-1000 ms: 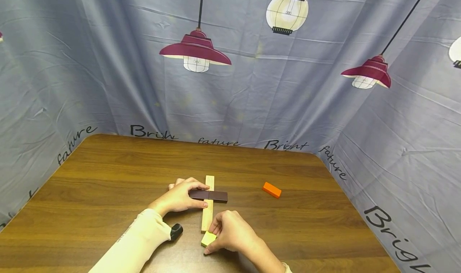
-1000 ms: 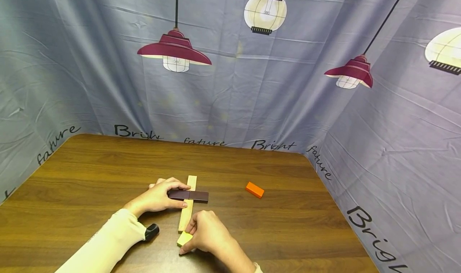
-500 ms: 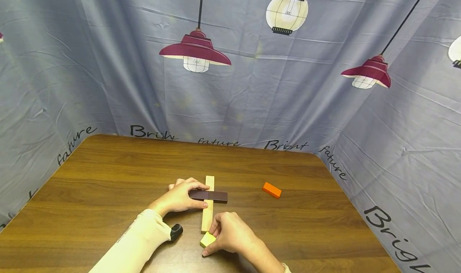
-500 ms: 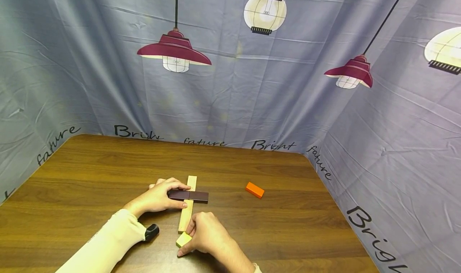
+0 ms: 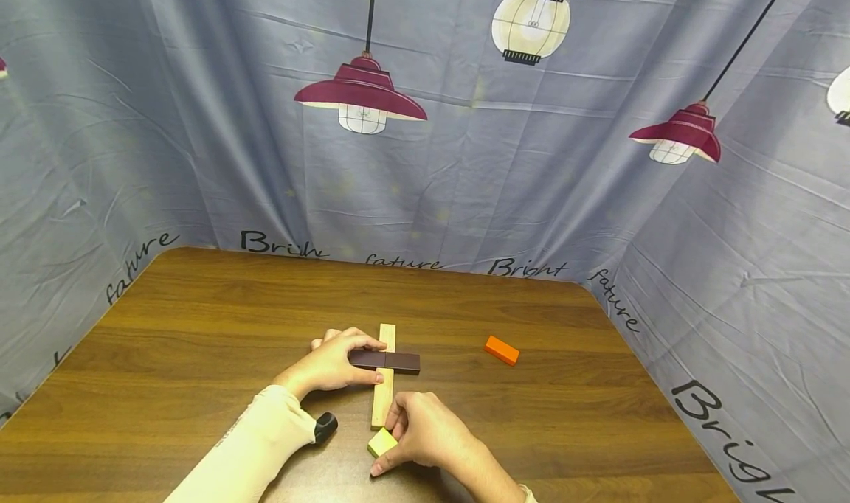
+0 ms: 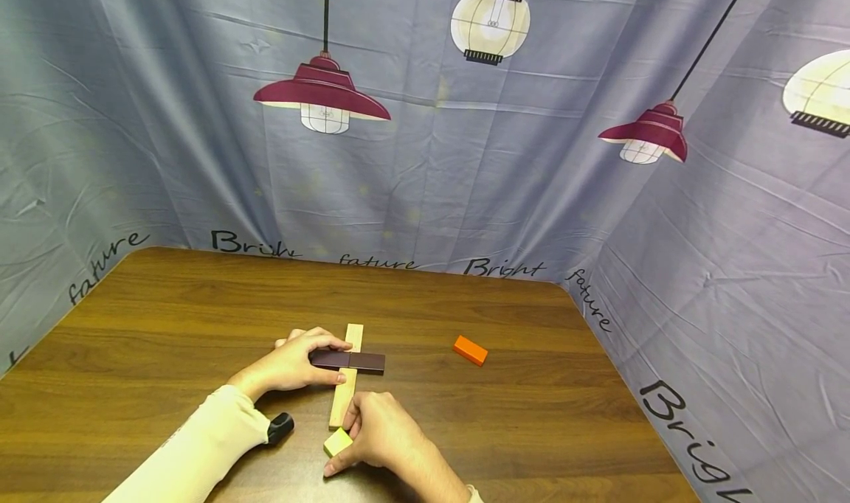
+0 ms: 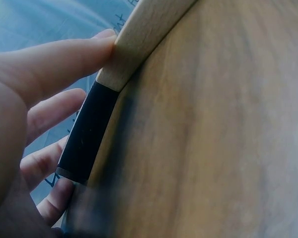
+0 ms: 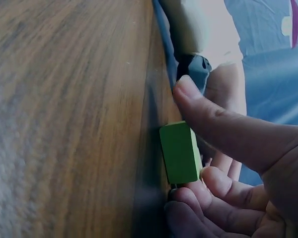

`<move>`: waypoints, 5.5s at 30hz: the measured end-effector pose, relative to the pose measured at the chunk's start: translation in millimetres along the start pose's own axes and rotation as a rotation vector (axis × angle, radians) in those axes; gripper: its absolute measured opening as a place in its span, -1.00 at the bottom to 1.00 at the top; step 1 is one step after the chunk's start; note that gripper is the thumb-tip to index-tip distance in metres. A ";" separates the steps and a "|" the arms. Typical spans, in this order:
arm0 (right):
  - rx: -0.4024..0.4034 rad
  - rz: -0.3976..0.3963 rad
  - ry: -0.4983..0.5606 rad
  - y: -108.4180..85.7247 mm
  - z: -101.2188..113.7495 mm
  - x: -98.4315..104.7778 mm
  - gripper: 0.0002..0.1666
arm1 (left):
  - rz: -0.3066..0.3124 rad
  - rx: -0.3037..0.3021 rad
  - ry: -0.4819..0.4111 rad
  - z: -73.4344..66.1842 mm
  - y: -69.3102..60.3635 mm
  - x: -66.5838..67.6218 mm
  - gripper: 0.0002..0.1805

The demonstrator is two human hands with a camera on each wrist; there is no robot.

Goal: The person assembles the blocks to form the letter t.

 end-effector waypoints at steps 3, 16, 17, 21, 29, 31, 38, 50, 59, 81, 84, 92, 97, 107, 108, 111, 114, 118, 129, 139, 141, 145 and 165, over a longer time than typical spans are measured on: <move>-0.007 0.006 0.023 -0.6 -0.7 1.6 -0.38 | 0.001 0.004 0.002 -0.2 0.4 -0.4 -0.42; -0.017 -0.098 0.030 7.8 -28.7 56.5 -0.35 | 0.005 0.011 0.012 -0.9 1.6 0.9 -0.42; -0.024 -0.113 0.031 8.6 -32.6 62.9 -0.32 | 0.006 0.012 0.012 -0.6 1.6 0.7 -0.43; -0.063 -0.200 0.051 7.6 -51.8 85.5 -0.21 | 0.017 0.014 0.013 1.1 1.4 -1.1 -0.42; -0.183 -0.351 -0.007 -10.4 -95.9 118.3 -0.19 | 0.011 0.005 0.003 2.3 0.7 -1.6 -0.43; -0.220 -0.367 -0.025 -15.5 -106.4 124.8 -0.16 | 0.011 0.006 0.009 1.8 0.9 -1.7 -0.43; -0.297 -0.394 -0.009 -28.8 -139.4 132.9 -0.06 | 0.005 0.005 0.016 0.7 0.6 -0.8 -0.44; -0.356 -0.527 0.100 -42.3 -178.3 132.4 -0.15 | 0.007 0.010 0.019 1.4 1.1 -0.7 -0.43; -0.377 -0.554 0.121 -46.3 -191.8 127.6 -0.26 | 0.004 0.013 0.023 1.9 2.0 -0.6 -0.43; -0.319 -0.520 -0.020 -39.4 -179.8 133.3 -0.63 | -0.008 -0.016 0.004 -1.1 -0.3 0.9 -0.42; -0.317 -0.471 -0.013 -37.1 -171.8 133.0 -0.64 | -0.007 -0.015 0.010 -0.2 -0.1 0.3 -0.42; -0.291 -0.326 0.030 -31.2 -140.8 131.9 -0.61 | 0.001 -0.016 0.010 -0.4 0.0 0.2 -0.42; -0.211 -0.282 0.054 -25.0 -125.6 131.1 -0.60 | 0.001 -0.012 0.013 -0.7 0.4 0.9 -0.42; 0.022 -0.101 0.215 -10.8 -101.1 107.5 -0.60 | 0.005 -0.023 0.008 0.1 -1.5 -0.1 -0.42; 0.040 -0.076 0.239 -9.2 -98.5 103.4 -0.61 | 0.006 -0.021 0.007 0.3 -1.5 -0.1 -0.41; 0.089 -0.004 0.281 -4.9 -89.6 91.1 -0.61 | 0.010 -0.014 0.007 0.4 -1.6 0.2 -0.41; 0.119 0.045 0.273 -1.7 -82.9 82.2 -0.63 | 0.012 -0.010 0.011 0.0 -1.8 0.7 -0.41; 0.135 0.114 0.223 0.8 -76.1 72.8 -0.63 | 0.017 -0.006 0.007 -0.3 -1.4 0.4 -0.41; 0.115 0.287 0.136 3.6 -56.2 45.5 -0.62 | 0.002 -0.021 0.008 -1.5 0.2 2.4 -0.42; 0.087 0.329 0.069 3.8 -45.1 35.0 -0.58 | 0.015 -0.005 0.001 -1.5 -0.8 0.8 -0.41; 0.083 0.334 0.050 3.2 -42.9 33.7 -0.57 | 0.018 0.000 0.000 -1.5 -0.3 0.4 -0.41; 0.094 0.346 0.031 3.3 -36.2 29.7 -0.56 | 0.014 -0.008 0.003 -1.8 -0.5 0.6 -0.41; 0.121 0.356 0.030 6.6 -32.0 21.8 -0.57 | 0.012 -0.001 0.010 -1.5 -0.7 0.2 -0.42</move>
Point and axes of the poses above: each hand's wrist, its own y-axis towards the middle knuckle, its own x-axis out of the back of the hand, z = x × y, the point moved 7 cm from there along y, towards the middle knuckle, and after that the axes turned 12 degrees about x, right-handed, at the moved point
